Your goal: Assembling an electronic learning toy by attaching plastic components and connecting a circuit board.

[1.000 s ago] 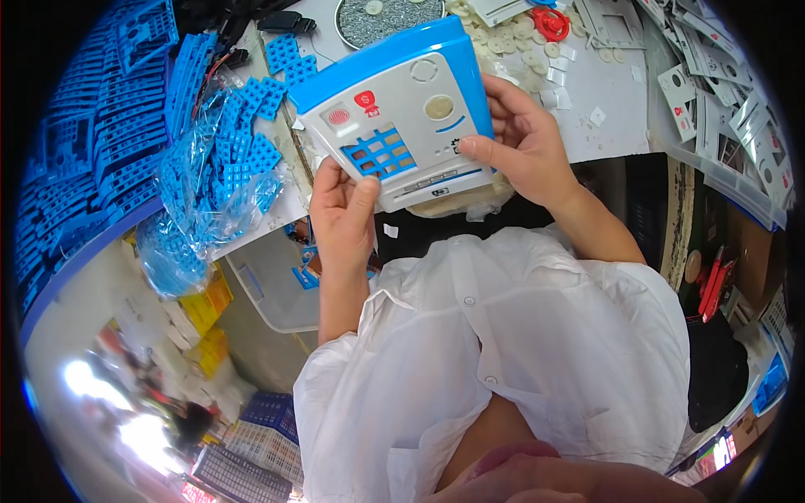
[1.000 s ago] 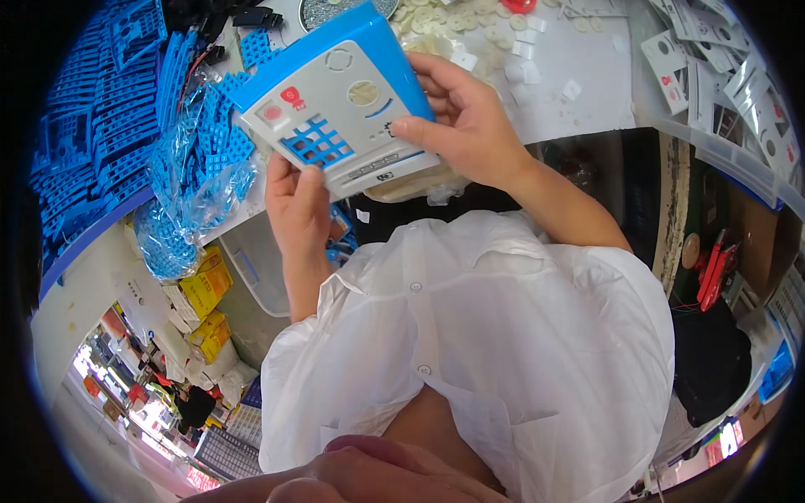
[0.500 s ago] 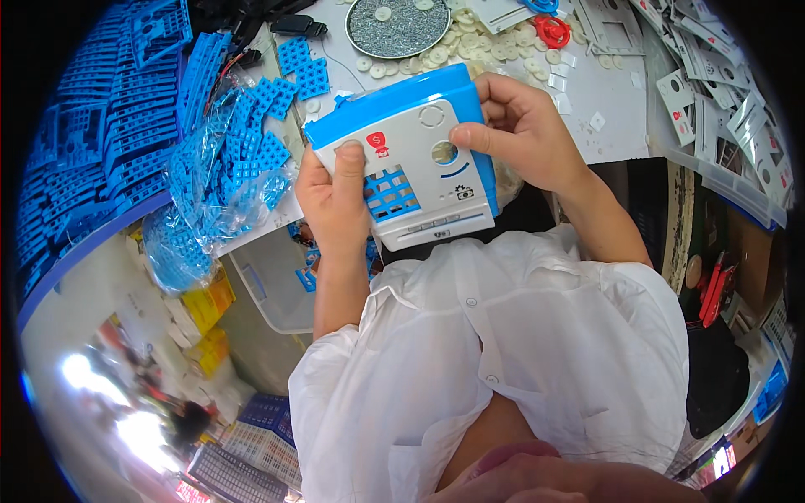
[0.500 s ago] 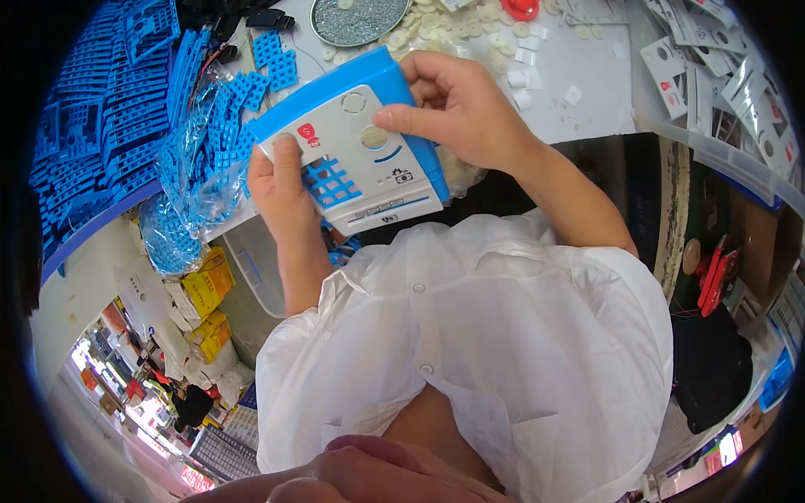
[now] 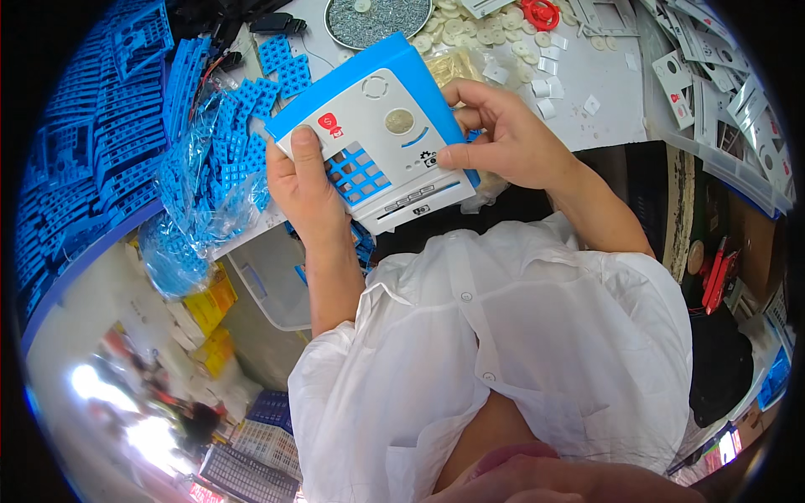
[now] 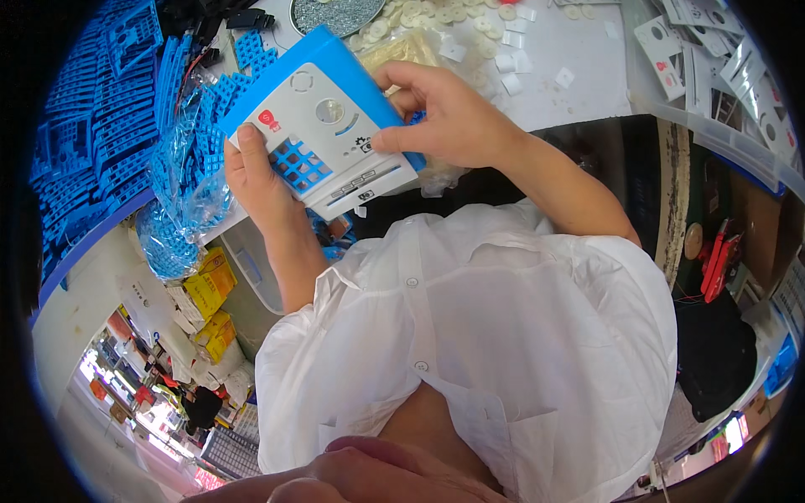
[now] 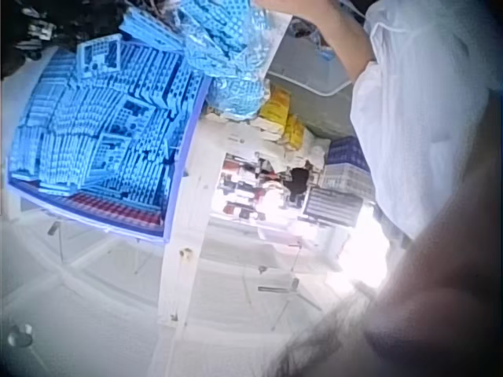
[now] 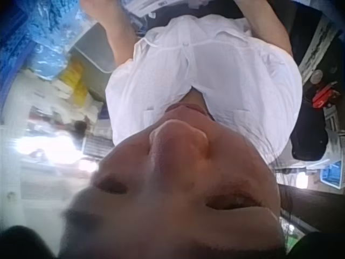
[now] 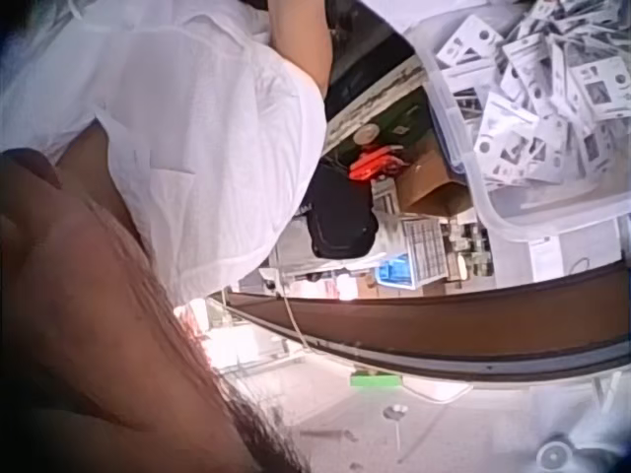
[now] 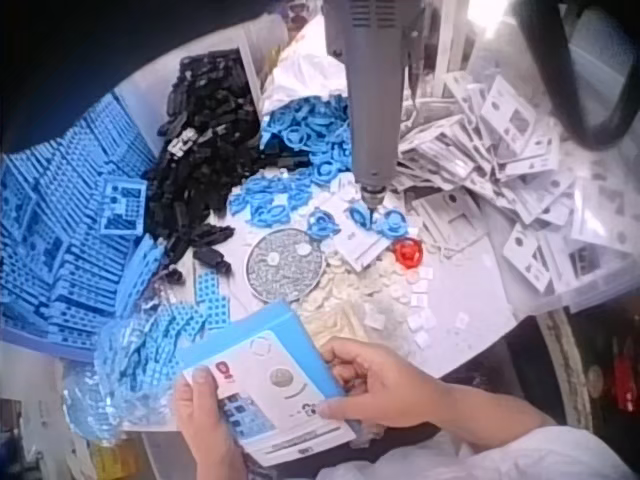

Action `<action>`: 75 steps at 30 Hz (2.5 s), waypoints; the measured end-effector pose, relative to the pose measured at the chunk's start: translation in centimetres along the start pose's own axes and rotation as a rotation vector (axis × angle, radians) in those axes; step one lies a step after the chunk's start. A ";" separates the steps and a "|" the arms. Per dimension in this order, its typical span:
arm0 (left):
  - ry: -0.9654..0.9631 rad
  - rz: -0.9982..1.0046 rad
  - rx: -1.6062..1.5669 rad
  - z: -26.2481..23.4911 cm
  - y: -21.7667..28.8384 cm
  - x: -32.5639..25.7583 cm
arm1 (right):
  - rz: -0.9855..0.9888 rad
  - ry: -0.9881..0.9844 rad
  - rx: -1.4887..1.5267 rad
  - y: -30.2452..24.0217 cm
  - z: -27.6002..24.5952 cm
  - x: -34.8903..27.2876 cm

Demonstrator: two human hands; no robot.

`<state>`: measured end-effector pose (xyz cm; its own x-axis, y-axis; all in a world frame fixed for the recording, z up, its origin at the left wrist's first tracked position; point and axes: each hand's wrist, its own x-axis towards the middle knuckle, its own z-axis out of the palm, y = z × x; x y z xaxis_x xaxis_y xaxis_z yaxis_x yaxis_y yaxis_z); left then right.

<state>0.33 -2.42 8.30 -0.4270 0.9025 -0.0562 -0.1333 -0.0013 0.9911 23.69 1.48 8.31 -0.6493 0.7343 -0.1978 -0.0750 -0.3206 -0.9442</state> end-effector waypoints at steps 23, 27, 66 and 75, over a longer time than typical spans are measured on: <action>0.073 -0.413 -0.179 1.3 -1.2 3.5 | -0.092 -0.009 0.188 0.4 1.2 -0.9; 0.078 -0.378 -0.183 1.3 -1.1 3.4 | -0.119 0.047 0.192 1.2 1.7 -1.0; -0.126 0.170 0.229 2.4 0.3 -2.0 | -0.588 0.282 -0.393 0.9 5.6 -0.1; 0.125 -0.048 -0.059 0.5 2.0 0.8 | -0.506 0.070 -0.264 0.4 -1.6 -0.7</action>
<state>0.19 -1.51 10.30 -0.5263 0.8416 -0.1212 -0.2069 0.0115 0.9783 25.28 1.80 7.61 -0.5292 0.7982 0.2877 -0.1664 0.2348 -0.9577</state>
